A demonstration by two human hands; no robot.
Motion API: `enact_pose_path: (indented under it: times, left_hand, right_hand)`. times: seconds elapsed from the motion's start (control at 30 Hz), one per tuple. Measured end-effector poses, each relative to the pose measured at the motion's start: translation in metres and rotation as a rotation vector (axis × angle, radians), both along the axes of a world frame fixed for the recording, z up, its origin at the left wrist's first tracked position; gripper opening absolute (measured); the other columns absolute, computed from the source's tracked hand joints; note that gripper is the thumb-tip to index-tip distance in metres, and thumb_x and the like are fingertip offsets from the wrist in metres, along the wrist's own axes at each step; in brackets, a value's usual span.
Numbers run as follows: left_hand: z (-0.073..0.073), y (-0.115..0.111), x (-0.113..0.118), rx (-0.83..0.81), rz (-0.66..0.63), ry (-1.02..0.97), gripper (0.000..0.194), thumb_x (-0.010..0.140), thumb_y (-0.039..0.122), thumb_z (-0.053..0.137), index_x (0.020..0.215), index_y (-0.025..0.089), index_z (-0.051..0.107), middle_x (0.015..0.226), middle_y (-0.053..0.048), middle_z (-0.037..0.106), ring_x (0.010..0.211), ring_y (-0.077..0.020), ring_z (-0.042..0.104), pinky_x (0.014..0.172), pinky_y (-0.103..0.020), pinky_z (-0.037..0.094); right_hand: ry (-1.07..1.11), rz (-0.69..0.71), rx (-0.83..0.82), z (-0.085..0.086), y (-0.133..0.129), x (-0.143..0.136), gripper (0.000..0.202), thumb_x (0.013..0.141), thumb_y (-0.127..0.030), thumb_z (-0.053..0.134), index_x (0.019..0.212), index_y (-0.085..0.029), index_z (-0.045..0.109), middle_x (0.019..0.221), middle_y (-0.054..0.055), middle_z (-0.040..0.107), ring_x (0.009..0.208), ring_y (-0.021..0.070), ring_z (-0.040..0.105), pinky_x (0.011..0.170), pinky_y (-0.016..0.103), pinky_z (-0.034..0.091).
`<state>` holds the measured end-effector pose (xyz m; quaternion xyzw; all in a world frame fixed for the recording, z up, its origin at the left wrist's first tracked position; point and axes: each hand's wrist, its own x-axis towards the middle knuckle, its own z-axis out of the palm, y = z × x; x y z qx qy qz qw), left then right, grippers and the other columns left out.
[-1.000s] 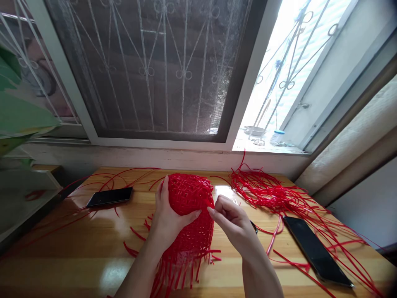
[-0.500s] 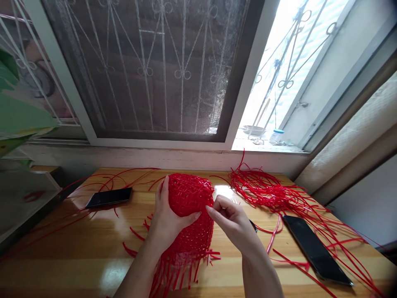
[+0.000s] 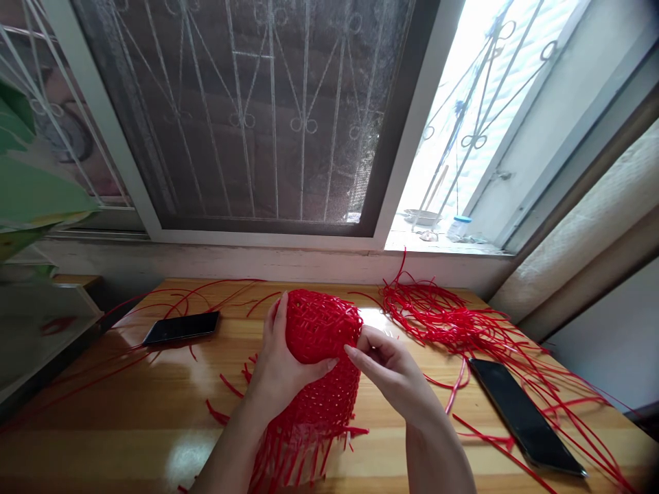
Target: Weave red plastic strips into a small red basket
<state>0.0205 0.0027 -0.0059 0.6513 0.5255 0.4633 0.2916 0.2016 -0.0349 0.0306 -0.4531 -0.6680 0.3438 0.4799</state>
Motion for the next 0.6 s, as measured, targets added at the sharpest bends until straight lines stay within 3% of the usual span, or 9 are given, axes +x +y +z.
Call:
enact_pose_path:
  times: [0.3,0.47,0.6]
  left_hand:
    - [0.000,0.001,-0.001,0.021,-0.038,-0.021,0.118,0.056,0.048,0.084,0.152,0.026,0.019,0.154,-0.015,0.029,0.140,-0.0362,0.038,0.111,-0.051,0.037]
    - [-0.002,0.003,-0.002,-0.025,-0.070,-0.023,0.115,0.059,0.047,0.083,0.152,0.026,0.019,0.155,-0.015,0.028,0.142,-0.0349,0.034,0.113,-0.051,0.035]
    - [-0.003,0.002,-0.002,-0.043,-0.100,-0.068,0.113,0.061,0.048,0.082,0.152,0.027,0.019,0.157,-0.014,0.027,0.144,-0.0342,0.032,0.116,-0.052,0.032]
  right_hand:
    - [-0.038,-0.051,0.005,-0.001,0.002,0.005,0.042,0.086,-0.047,0.059,0.062,-0.019,0.040,0.059,-0.004,0.033,0.054,0.0089,0.027,0.047,0.024,0.022]
    - [-0.162,-0.120,0.004,-0.002,0.002,0.012,0.039,0.085,-0.044,0.060,0.062,-0.020,0.041,0.056,-0.004,0.033,0.051,0.0091,0.027,0.046,0.024,0.020]
    - [-0.246,-0.221,0.154,-0.003,0.001,0.011,0.040,0.086,-0.040,0.063,0.059,-0.019,0.042,0.059,-0.002,0.039,0.056,0.0117,0.034,0.050,0.025,0.027]
